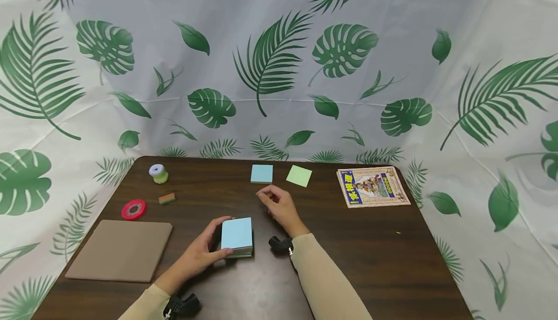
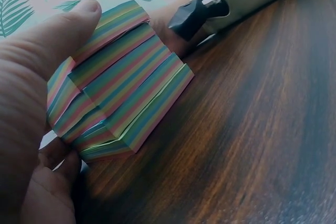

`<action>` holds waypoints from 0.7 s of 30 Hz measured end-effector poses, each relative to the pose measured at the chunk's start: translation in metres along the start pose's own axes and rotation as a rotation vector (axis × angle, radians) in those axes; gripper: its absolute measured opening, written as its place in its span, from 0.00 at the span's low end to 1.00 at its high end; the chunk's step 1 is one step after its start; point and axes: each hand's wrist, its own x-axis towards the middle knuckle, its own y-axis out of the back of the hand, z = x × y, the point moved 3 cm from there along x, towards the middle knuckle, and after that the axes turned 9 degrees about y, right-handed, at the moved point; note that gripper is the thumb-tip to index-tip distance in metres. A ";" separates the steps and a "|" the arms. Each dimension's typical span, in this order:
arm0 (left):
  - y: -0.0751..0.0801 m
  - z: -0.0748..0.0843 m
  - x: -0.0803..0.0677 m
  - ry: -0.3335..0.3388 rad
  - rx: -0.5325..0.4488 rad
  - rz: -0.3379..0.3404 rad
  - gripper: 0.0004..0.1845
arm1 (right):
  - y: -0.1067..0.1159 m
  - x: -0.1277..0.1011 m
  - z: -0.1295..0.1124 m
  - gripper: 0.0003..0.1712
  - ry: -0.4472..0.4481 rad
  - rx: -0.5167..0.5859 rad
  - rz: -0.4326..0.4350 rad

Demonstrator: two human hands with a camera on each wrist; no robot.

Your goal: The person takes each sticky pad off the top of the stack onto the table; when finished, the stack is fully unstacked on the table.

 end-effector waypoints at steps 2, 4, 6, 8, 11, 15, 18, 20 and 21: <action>0.001 0.000 -0.001 0.007 0.006 -0.001 0.46 | -0.007 -0.005 -0.005 0.20 0.012 0.015 -0.051; 0.002 0.000 -0.002 0.019 0.008 0.000 0.46 | -0.013 -0.011 -0.010 0.18 0.025 0.023 -0.110; 0.002 0.000 -0.002 0.031 0.013 0.006 0.46 | -0.019 -0.017 -0.014 0.17 0.048 0.018 -0.170; 0.002 0.000 -0.002 0.040 0.022 0.007 0.46 | -0.023 -0.023 -0.018 0.18 0.077 0.019 -0.217; 0.001 -0.002 -0.001 0.041 0.027 0.005 0.44 | -0.028 -0.032 -0.025 0.23 0.106 0.033 -0.275; 0.000 -0.003 -0.001 0.049 0.026 0.001 0.43 | -0.033 -0.039 -0.029 0.30 0.085 0.092 -0.349; 0.000 -0.003 -0.001 0.071 0.023 0.007 0.43 | -0.037 -0.041 -0.029 0.37 0.052 0.164 -0.400; 0.000 -0.003 -0.001 0.081 0.016 0.008 0.42 | -0.038 -0.042 -0.029 0.43 0.041 0.161 -0.426; -0.001 -0.003 -0.002 0.082 0.013 0.009 0.42 | -0.039 -0.042 -0.029 0.45 0.040 0.150 -0.437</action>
